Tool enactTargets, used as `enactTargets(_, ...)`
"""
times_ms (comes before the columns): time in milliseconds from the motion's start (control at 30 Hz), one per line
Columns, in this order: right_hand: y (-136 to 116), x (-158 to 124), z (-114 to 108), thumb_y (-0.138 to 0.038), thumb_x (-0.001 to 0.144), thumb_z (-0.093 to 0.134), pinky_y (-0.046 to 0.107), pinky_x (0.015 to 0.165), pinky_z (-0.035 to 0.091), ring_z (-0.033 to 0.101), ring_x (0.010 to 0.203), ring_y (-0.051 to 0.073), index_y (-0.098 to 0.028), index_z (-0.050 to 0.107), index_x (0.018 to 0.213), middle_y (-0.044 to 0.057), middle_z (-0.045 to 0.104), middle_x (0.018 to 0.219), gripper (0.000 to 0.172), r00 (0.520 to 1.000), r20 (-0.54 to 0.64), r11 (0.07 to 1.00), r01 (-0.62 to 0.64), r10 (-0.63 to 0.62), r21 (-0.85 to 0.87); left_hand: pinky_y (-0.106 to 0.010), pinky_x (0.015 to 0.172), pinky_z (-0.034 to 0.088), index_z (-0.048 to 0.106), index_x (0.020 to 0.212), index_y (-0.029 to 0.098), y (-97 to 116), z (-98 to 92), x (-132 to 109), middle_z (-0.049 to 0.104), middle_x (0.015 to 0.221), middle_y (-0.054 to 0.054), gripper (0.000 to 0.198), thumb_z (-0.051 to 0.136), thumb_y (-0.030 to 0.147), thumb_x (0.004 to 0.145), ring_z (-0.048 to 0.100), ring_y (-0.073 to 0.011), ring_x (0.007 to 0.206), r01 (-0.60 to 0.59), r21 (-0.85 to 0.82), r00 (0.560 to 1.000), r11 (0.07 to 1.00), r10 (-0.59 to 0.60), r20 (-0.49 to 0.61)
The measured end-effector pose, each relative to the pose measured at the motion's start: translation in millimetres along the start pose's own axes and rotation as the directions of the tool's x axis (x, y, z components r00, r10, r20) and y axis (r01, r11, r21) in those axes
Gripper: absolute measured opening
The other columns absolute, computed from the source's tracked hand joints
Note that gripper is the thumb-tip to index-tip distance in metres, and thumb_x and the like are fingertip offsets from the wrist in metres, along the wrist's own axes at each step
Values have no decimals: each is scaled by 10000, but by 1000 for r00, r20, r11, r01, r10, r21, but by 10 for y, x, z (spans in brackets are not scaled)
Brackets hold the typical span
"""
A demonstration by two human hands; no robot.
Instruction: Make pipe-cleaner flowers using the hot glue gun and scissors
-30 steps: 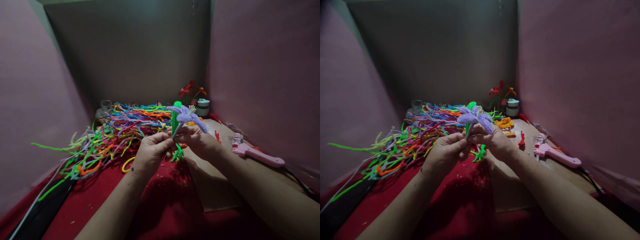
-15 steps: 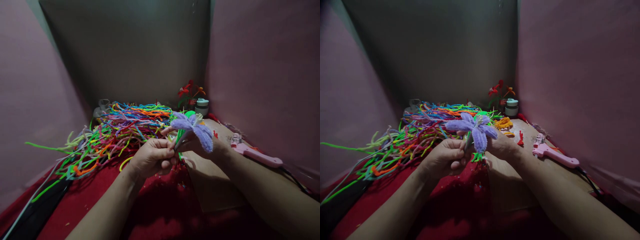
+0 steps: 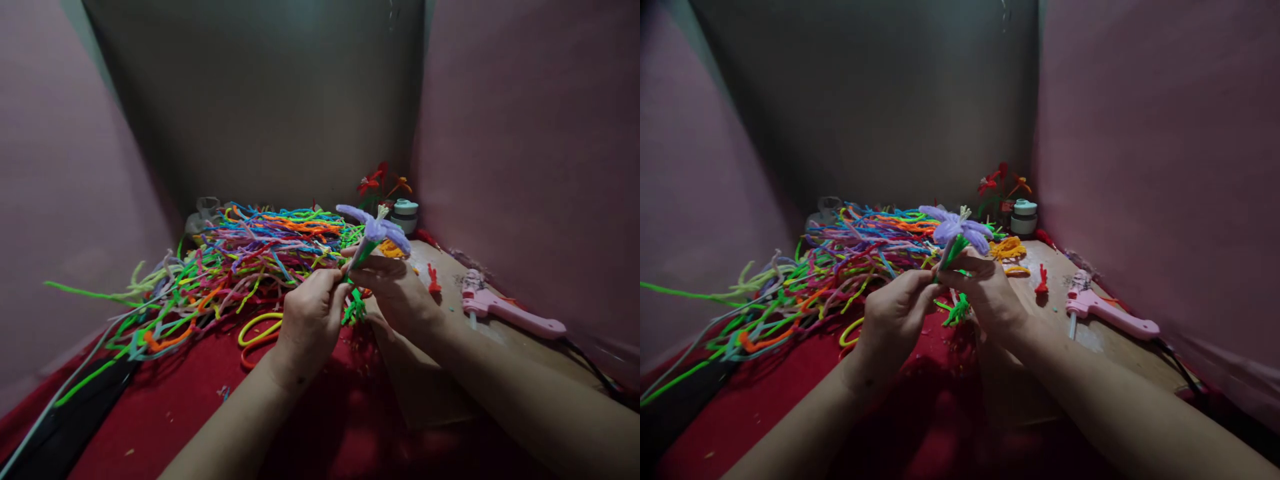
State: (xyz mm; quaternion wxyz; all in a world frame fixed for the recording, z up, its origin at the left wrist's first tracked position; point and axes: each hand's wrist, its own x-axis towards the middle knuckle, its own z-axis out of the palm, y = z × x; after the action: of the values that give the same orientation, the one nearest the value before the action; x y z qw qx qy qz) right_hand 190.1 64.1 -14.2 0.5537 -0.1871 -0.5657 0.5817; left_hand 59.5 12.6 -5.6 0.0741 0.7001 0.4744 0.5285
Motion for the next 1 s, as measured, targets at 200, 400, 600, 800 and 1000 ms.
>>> enactTargets(200, -49, -7, 24, -278, 678, 752, 375, 769, 476, 605, 780, 198, -272, 747, 720, -3, 677, 748, 43, 999, 0, 989, 47, -48, -137, -209, 487, 381, 626, 750, 158, -23, 11, -13, 518, 535, 30, 130, 531, 213, 819, 458, -82, 478, 149, -149, 989, 978, -151, -2)
enactTargets(400, -69, 75, -82, -273, 709, 737, 413, 855, 464, 606, 857, 201, -328, 759, 798, -10, 661, 853, 106, 982, 143, 971, 151, -125, -183, -190, 384, 348, 608, 683, 137, 73, -31, 71, 487, 467, 45, 123, 597, 221, 772, 423, -63, 383, 403, -460, 914, 791, -373, 160)
enactTargets(600, -149, 107, -176, -260, 738, 718, 383, 847, 488, 612, 884, 178, -336, 740, 899, -19, 675, 924, 180, 950, 289, 968, 176, -119, -181, -181, 352, 366, 586, 629, 126, 18, -120, 99, 516, 515, 29, 179, 635, 235, 762, 440, -56, 372, 504, -606, 862, 616, -314, 398)
enactTargets(800, -234, 71, -184, -272, 719, 731, 342, 797, 521, 630, 868, 169, -284, 752, 860, 2, 656, 1041, 144, 946, 321, 986, 87, -38, -139, -146, 296, 333, 593, 649, 117, -42, -120, 87, 507, 456, 33, 180, 667, 249, 747, 366, -29, 301, 665, -668, 741, 335, -181, 647)
enactTargets(1000, -223, 41, -144, -277, 697, 746, 354, 888, 496, 575, 1079, 220, -267, 749, 762, -8, 617, 1177, 66, 899, 434, 995, -22, 60, -92, -139, 273, 317, 635, 699, 90, -120, -167, 73, 514, 468, 25, 174, 705, 249, 710, 350, -20, 280, 768, -596, 626, 234, -78, 776)
